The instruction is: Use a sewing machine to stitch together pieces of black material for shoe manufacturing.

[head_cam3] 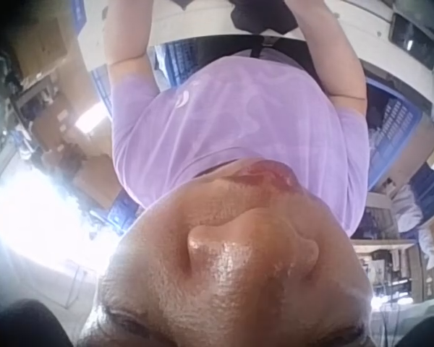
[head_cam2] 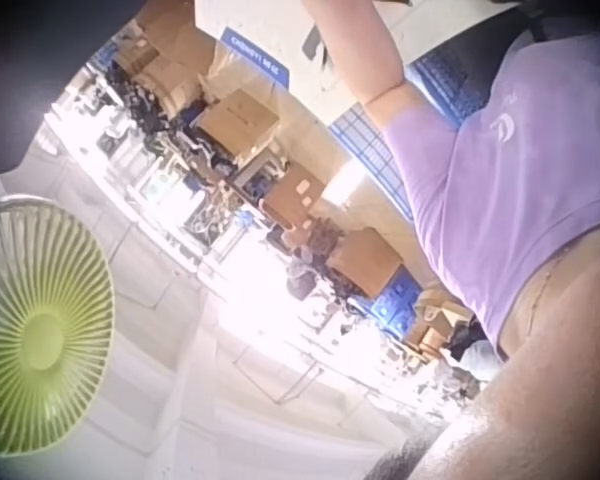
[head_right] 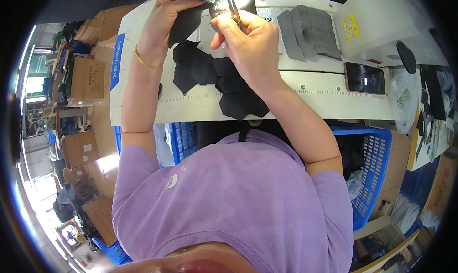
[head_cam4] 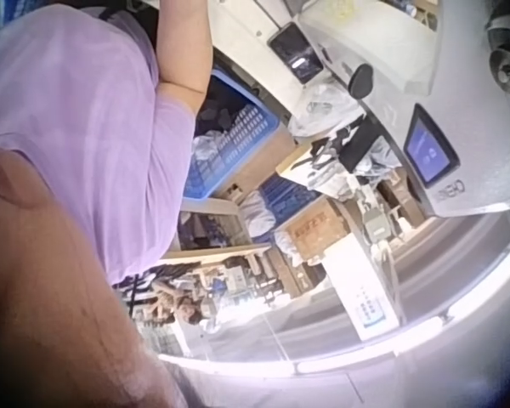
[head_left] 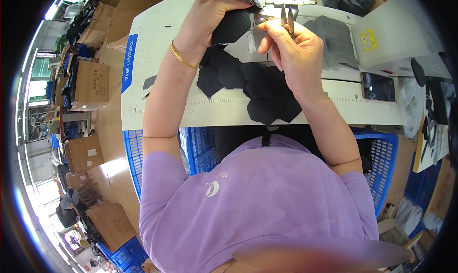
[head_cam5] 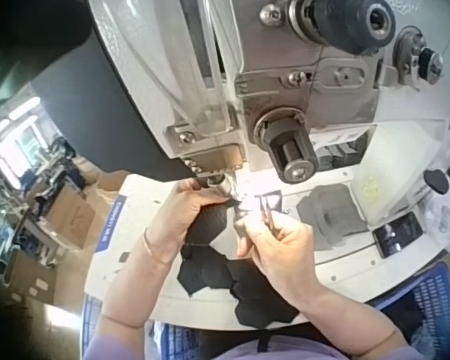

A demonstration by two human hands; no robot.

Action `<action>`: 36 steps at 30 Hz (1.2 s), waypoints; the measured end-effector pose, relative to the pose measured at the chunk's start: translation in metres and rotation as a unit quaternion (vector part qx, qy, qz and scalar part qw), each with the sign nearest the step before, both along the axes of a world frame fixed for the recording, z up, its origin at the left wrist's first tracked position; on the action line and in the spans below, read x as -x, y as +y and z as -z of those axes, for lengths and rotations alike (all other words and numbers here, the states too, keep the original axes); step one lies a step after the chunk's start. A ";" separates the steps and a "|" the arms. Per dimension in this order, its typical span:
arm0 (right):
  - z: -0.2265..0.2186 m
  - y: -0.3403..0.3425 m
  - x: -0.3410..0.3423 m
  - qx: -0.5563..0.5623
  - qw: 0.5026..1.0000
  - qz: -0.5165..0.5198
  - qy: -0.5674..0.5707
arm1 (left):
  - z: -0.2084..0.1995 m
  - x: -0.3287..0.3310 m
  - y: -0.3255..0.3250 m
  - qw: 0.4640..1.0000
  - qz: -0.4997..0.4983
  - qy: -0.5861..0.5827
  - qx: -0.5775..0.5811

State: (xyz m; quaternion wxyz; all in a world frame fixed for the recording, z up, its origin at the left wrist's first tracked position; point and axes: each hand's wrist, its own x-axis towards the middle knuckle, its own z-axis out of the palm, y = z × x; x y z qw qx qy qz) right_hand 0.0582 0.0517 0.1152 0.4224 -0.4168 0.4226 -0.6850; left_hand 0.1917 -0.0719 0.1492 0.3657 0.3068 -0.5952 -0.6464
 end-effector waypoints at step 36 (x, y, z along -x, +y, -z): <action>0.014 0.024 0.014 -0.030 0.995 -0.086 0.040 | 0.002 -0.002 0.001 0.996 -0.072 0.029 0.041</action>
